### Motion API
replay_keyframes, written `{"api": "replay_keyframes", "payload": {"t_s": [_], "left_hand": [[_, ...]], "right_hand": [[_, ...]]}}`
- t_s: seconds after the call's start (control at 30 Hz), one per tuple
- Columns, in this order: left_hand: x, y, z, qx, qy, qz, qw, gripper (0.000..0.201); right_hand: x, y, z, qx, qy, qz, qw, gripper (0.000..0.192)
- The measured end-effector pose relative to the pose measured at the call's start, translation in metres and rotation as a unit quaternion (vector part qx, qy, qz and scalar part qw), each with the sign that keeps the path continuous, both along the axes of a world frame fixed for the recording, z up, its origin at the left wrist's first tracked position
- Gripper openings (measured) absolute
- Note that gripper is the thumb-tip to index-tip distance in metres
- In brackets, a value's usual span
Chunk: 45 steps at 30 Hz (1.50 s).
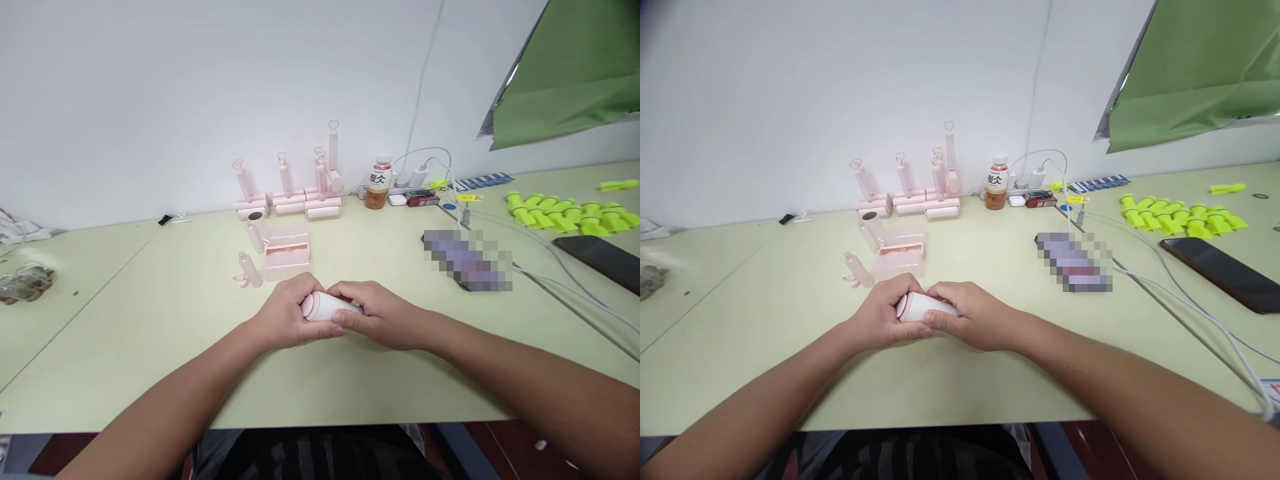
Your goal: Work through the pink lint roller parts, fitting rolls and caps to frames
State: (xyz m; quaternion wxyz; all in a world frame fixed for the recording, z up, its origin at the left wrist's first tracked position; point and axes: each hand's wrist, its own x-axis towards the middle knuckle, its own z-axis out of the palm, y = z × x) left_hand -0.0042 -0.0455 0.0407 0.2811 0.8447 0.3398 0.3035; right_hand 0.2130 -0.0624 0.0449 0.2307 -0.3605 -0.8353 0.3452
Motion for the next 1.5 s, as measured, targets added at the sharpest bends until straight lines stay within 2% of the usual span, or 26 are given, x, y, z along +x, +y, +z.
{"api": "replay_keyframes", "payload": {"t_s": [0.1,0.2,0.27,0.33,0.37,0.4,0.43,0.53,0.6,0.67,0.8,1.1,1.33,1.4,1.5], "left_hand": [[0.002,0.0,-0.002,0.017,-0.011,0.024,1.0,0.047],[-0.003,0.001,0.005,0.057,-0.01,0.095,0.994,0.059],[-0.016,0.002,0.019,0.101,0.001,0.197,0.975,0.064],[-0.037,0.006,0.039,0.128,0.014,0.343,0.93,0.061],[-0.049,0.009,0.048,0.119,0.036,0.409,0.904,0.062],[-0.061,0.013,0.056,0.09,0.076,0.45,0.886,0.063],[-0.072,0.018,0.062,0.043,0.119,0.465,0.876,0.064],[-0.092,0.033,0.062,-0.11,0.214,0.394,0.887,0.062],[-0.095,0.039,0.053,-0.153,0.241,0.324,0.902,0.057],[-0.092,0.043,0.044,-0.17,0.252,0.285,0.909,0.052],[-0.087,0.043,0.035,-0.189,0.236,0.293,0.907,0.044],[-0.084,0.043,0.034,-0.198,0.189,0.304,0.912,0.024],[-0.083,0.042,0.036,-0.265,0.152,0.291,0.907,0.016],[-0.084,0.041,0.04,-0.26,0.153,0.29,0.908,0.016],[-0.086,0.036,0.047,-0.244,0.153,0.277,0.917,0.015]], "right_hand": [[0.001,-0.001,0.003,0.0,0.002,-0.007,1.0,0.032],[0.002,0.0,0.005,0.007,-0.01,-0.023,1.0,0.04],[0.004,0.004,0.004,0.004,-0.019,-0.062,0.998,0.045],[0.007,0.011,0.001,-0.009,-0.03,-0.123,0.992,0.046],[0.01,0.016,-0.001,-0.016,-0.036,-0.154,0.987,0.045],[0.012,0.022,-0.003,-0.02,-0.043,-0.18,0.983,0.043],[0.015,0.027,-0.005,-0.02,-0.05,-0.202,0.978,0.04],[0.024,0.043,-0.01,-0.01,-0.061,-0.233,0.97,0.033],[0.029,0.049,-0.013,-0.005,-0.066,-0.243,0.968,0.031],[0.032,0.053,-0.015,0.002,-0.074,-0.252,0.965,0.034],[0.034,0.055,-0.018,0.027,-0.097,-0.274,0.956,0.041],[0.035,0.056,-0.019,0.028,-0.094,-0.3,0.949,0.04],[0.036,0.056,-0.019,0.035,-0.084,-0.31,0.946,0.039],[0.035,0.055,-0.016,0.054,-0.079,-0.325,0.941,0.04],[0.032,0.047,-0.009,0.125,-0.049,-0.344,0.929,0.04]]}}
